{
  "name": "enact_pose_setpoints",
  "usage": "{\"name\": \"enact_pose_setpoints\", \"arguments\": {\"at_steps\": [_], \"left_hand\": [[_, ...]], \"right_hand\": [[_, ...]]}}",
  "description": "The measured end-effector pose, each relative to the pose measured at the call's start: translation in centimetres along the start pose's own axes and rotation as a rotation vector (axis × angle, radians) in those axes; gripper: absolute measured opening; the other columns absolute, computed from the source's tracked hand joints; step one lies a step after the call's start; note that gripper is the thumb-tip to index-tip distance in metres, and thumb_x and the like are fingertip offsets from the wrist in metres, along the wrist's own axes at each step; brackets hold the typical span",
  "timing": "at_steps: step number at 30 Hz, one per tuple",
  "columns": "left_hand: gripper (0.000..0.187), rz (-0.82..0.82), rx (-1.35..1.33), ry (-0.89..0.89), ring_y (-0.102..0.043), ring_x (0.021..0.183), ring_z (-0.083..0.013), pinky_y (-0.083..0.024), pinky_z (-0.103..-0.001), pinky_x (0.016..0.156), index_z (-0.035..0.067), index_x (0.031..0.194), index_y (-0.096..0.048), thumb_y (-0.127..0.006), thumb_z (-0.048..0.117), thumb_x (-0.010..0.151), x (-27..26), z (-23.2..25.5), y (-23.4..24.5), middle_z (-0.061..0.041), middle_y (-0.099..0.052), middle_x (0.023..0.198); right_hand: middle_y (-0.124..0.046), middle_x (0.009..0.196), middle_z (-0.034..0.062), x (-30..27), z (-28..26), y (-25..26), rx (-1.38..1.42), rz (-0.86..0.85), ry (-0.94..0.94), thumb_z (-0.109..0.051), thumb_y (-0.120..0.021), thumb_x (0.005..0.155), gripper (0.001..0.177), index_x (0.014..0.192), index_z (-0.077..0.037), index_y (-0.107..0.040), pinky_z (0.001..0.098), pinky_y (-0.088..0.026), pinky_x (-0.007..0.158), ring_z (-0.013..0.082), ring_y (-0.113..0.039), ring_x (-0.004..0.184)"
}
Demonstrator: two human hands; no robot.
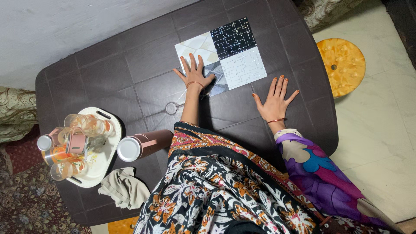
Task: The person arranges four patterned square tiles on a dark table. They then place a pink thermos and two pink mugs on the tiles. Finally, they wipe a tray and the table surface with a cloth.
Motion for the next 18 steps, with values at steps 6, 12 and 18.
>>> {"name": "enact_pose_setpoints", "arguments": {"at_steps": [6, 12, 18], "left_hand": [[0.115, 0.018, -0.01, -0.016, 0.019, 0.154, -0.0403, 0.018, -0.08, 0.109, 0.025, 0.163, -0.023, -0.068, 0.071, 0.069, -0.1, 0.0, 0.0, -0.012, -0.002, 0.173], [0.119, 0.041, -0.016, -0.032, 0.017, 0.156, -0.0391, 0.017, -0.079, 0.111, 0.022, 0.165, -0.017, -0.068, 0.07, 0.069, -0.2, 0.0, -0.1, -0.011, -0.003, 0.173], [0.119, 0.111, -0.017, -0.055, 0.019, 0.155, -0.0326, 0.016, -0.076, 0.115, 0.021, 0.166, -0.014, -0.071, 0.061, 0.07, -1.5, 0.9, 1.7, -0.009, -0.001, 0.174]], "right_hand": [[-0.013, 0.17, 0.0292, -0.1, -0.1, 0.1, 0.023, -0.009, -0.003, -0.069, -0.042, 0.099, 0.101, 0.16, 0.01, -0.028, 0.0802, 0.009, 0.111, 0.0406, -0.002, 0.159], [-0.013, 0.17, 0.0296, -0.1, 0.0, 0.0, 0.009, -0.009, 0.003, -0.069, -0.042, 0.1, 0.1, 0.16, 0.01, -0.028, 0.0803, 0.009, 0.111, 0.0408, -0.002, 0.159], [-0.014, 0.17, 0.0287, -0.1, -0.1, 0.2, 0.002, -0.005, -0.002, -0.07, -0.041, 0.1, 0.1, 0.16, 0.01, -0.028, 0.0802, 0.008, 0.111, 0.0402, -0.002, 0.159]]}}
Point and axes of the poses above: each hand's wrist, its own x-axis towards the middle knuckle, its own y-axis out of the back of the hand, z = x × y, the point moved 8 cm from there along x, towards the middle knuckle
